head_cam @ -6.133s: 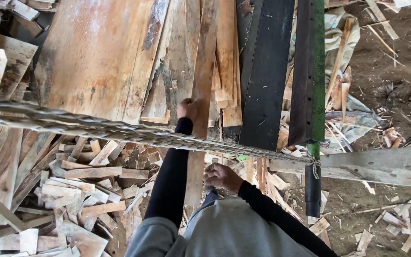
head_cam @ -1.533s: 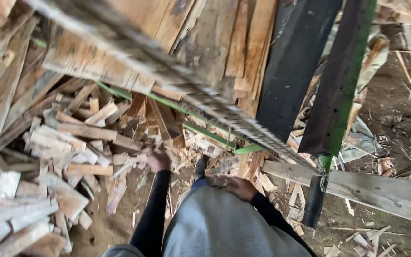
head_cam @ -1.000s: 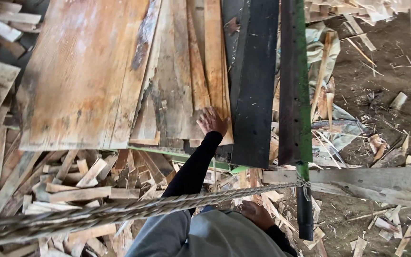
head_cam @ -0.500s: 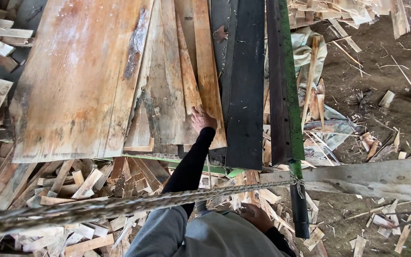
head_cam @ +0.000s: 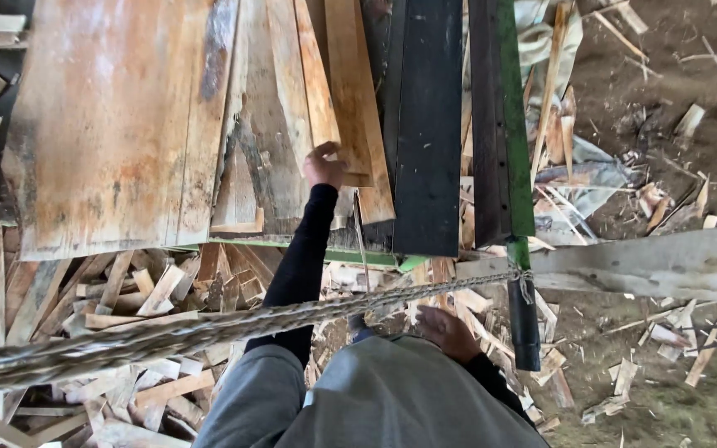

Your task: Feeding thin strips of wood into a manual trimming machine and collecting the processed pieces.

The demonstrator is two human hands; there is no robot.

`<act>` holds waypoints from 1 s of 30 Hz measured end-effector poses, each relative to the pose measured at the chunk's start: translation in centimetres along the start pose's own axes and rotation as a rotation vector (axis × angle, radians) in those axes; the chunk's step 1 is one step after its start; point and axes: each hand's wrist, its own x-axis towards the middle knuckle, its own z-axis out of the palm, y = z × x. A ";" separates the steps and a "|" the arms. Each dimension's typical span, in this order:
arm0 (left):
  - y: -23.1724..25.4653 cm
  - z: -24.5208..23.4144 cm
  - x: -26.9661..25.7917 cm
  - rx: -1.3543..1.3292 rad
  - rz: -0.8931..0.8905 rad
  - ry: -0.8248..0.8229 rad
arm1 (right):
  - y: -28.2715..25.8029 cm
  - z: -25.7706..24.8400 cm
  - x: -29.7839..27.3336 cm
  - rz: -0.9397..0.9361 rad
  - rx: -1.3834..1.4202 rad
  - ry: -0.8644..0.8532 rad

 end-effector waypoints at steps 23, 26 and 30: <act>-5.6 -0.6 -16.3 -0.202 0.244 -0.039 | -20.8 7.8 5.5 -0.658 -0.782 0.662; -6.3 3.6 -14.0 -0.617 0.075 -0.327 | -23.0 8.9 0.5 -0.620 -1.026 0.653; -4.7 6.5 -13.9 -1.157 -0.348 -0.657 | -19.9 8.9 -1.1 -0.669 -1.175 0.555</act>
